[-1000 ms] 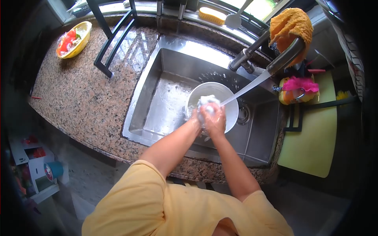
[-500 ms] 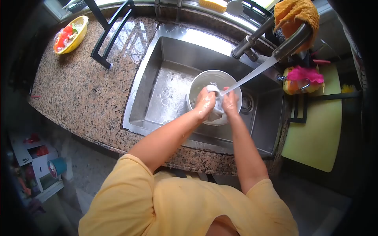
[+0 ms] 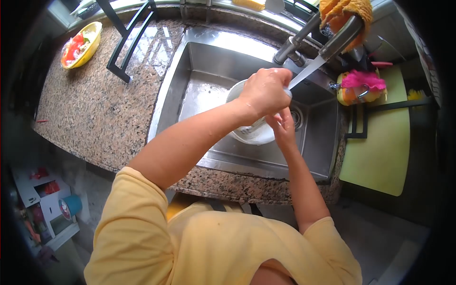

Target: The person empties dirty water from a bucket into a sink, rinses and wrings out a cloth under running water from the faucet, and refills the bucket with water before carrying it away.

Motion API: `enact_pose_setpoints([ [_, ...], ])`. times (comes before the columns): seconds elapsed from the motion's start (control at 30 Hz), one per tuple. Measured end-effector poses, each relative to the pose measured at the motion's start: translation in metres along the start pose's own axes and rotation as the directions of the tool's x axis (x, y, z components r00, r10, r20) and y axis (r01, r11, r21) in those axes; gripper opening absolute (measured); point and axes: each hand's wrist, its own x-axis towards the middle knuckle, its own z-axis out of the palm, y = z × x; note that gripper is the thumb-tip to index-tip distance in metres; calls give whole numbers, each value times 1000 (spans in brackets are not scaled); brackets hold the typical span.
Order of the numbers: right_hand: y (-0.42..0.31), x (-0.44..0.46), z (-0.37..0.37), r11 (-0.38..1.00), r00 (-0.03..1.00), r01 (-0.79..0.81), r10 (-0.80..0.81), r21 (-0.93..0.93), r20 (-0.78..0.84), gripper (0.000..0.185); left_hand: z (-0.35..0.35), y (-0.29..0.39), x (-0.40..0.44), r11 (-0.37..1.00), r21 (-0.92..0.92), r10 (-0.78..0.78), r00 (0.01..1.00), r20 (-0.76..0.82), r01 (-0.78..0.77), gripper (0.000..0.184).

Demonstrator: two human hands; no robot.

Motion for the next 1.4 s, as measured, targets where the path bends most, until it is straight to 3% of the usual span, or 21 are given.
enact_pose_setpoints([
  [0.13,-35,4,-11,869,992,-89,122,-487,36,35,-22,44,1,988,2,154,985,76,-155,8],
  [0.33,-81,34,-63,991,978,-121,110,49,178,21,-62,61,6,925,-76,373,928,-1,-372,14],
  [0.4,-106,37,-71,986,984,-129,114,108,134,23,-66,45,18,889,-100,445,894,-43,-447,16],
  [0.43,-108,40,-76,987,982,-118,99,112,163,25,-68,38,20,879,-121,454,887,-86,-462,19],
  [0.5,-100,55,-89,936,935,-273,312,-221,167,27,-64,16,28,897,-84,426,900,-94,-433,22],
  [0.53,-94,57,-84,941,944,-242,284,-237,165,27,-60,4,28,905,-66,412,906,-98,-419,24],
  [0.6,-79,62,-75,952,957,-259,276,-165,85,28,-46,-22,18,992,72,105,994,9,-105,28],
  [0.63,-68,65,-73,951,953,-301,302,-73,9,28,-37,-41,11,987,151,57,998,19,-59,32],
  [0.73,-21,71,-55,903,903,-428,424,-45,-71,23,-4,-93,-24,858,460,-213,973,-86,229,53],
  [0.83,27,61,-16,785,844,-520,534,-337,-59,29,13,-122,-53,788,396,-529,847,42,472,58],
  [0.87,64,65,-14,758,777,-575,624,-308,83,31,20,-132,-60,772,351,-595,797,103,531,55],
  [0.9,86,65,-6,667,696,-663,716,-340,47,34,26,-140,-65,795,288,-579,809,103,533,49],
  [0.93,132,68,-10,654,705,-598,704,-463,83,36,34,-146,-69,815,225,-565,819,102,534,43],
  [0.97,149,64,2,716,811,-447,577,-536,94,36,38,-151,-72,829,162,-553,827,99,535,37],
  [1.0,166,64,23,637,706,-632,708,-440,10,37,39,-154,-72,832,118,-554,825,111,542,36],
  [1.03,169,46,51,475,807,-182,572,-861,145,39,40,-157,-72,832,73,-555,823,123,550,35],
  [1.07,168,31,70,110,802,338,486,-935,348,41,40,-161,-73,830,26,-554,821,135,556,34],
  [1.17,139,40,75,459,493,278,686,-844,535,45,30,-165,-84,816,0,-573,811,116,577,33],
  [1.27,154,45,84,248,695,-102,710,-963,109,51,15,-142,-92,851,199,-492,870,-24,487,37],
  [1.3,152,43,83,307,760,38,609,-951,227,46,12,-132,-93,846,305,-436,897,-74,437,39],
  [1.4,121,65,57,710,544,-86,621,-699,565,39,19,-130,-86,863,502,49,982,-180,49,46],
])
